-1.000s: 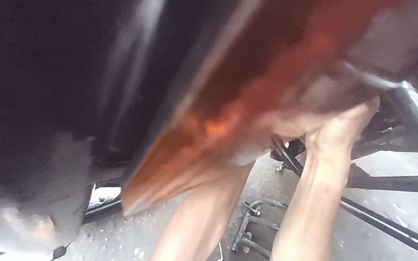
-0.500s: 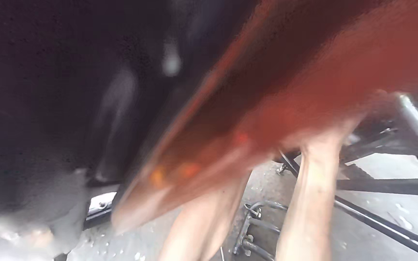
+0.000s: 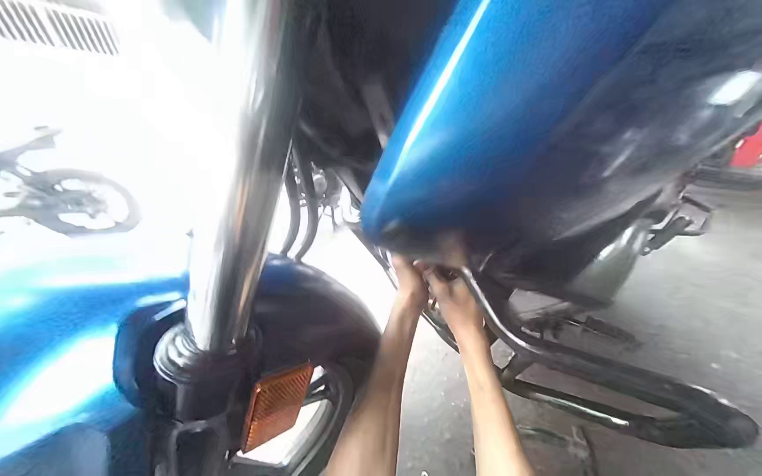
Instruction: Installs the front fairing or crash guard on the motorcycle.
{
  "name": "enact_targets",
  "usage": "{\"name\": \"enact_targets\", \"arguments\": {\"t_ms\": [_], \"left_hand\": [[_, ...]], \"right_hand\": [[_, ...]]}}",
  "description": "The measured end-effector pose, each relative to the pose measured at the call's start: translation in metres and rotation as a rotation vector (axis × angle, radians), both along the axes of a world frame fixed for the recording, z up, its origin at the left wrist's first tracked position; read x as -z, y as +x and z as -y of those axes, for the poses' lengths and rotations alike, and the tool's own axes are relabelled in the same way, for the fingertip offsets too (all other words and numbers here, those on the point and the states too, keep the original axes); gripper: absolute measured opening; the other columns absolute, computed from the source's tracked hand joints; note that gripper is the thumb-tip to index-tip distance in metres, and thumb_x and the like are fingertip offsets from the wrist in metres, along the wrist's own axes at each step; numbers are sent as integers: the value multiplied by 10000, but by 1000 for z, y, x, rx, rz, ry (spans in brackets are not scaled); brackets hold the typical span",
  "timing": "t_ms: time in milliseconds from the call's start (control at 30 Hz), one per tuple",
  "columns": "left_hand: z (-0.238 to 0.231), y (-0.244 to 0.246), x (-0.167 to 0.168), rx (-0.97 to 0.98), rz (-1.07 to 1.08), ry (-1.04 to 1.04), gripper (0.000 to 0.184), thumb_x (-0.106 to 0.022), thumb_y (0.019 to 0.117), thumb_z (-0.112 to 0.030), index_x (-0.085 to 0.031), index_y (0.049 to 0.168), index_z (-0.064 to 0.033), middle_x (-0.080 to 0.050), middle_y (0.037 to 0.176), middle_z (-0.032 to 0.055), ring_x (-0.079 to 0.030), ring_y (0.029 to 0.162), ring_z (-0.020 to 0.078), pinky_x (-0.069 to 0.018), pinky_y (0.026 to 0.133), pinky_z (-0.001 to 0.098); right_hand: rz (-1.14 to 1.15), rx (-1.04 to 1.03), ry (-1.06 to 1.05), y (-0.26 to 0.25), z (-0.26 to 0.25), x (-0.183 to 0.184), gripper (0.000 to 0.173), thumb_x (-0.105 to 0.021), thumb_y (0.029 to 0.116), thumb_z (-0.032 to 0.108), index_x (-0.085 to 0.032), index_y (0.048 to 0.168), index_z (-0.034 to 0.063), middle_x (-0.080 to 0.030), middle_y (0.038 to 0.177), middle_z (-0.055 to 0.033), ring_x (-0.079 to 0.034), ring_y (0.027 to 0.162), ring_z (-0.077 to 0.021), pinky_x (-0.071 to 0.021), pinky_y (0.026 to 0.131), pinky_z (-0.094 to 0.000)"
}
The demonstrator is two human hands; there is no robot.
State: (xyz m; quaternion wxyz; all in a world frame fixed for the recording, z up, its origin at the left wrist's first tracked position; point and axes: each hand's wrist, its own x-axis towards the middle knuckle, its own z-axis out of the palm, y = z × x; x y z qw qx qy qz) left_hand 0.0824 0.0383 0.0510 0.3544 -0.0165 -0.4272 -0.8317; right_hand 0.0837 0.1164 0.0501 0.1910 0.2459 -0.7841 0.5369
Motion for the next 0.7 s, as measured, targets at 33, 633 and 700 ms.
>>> {"name": "enact_targets", "arguments": {"t_ms": [33, 633, 700], "left_hand": [[-2, 4, -3, 22, 23, 57, 236, -337, 1094, -148, -566, 1115, -96, -604, 859, -15, -591, 779, 53, -522, 710, 263], [22, -26, 9, -88, 157, -264, 248, -563, 978, 4, -554, 1220, 58, -623, 1077, 165, -601, 975, 185, -514, 869, 357], [22, -27, 13, -105, 156, -313, 368, -585, 945, 33, -515, 1301, 93, -615, 1193, 190, -590, 1063, 183, -504, 922, 336]], "right_hand": [[-16, -1, 15, -8, 3, 5, 362, -672, 983, 294, -696, 1146, -28, -713, 1003, -180, -683, 943, -249, -538, 879, -484], [78, -41, -83, -12, 7, 34, 344, -671, 977, 226, -672, 1199, -37, -697, 1158, -136, -624, 1120, -102, -450, 1015, -233], [139, -207, -126, -12, 11, 15, 342, -589, 1012, 107, -580, 1288, -95, -650, 1229, -187, -607, 1148, -120, -458, 1021, -208]]}}
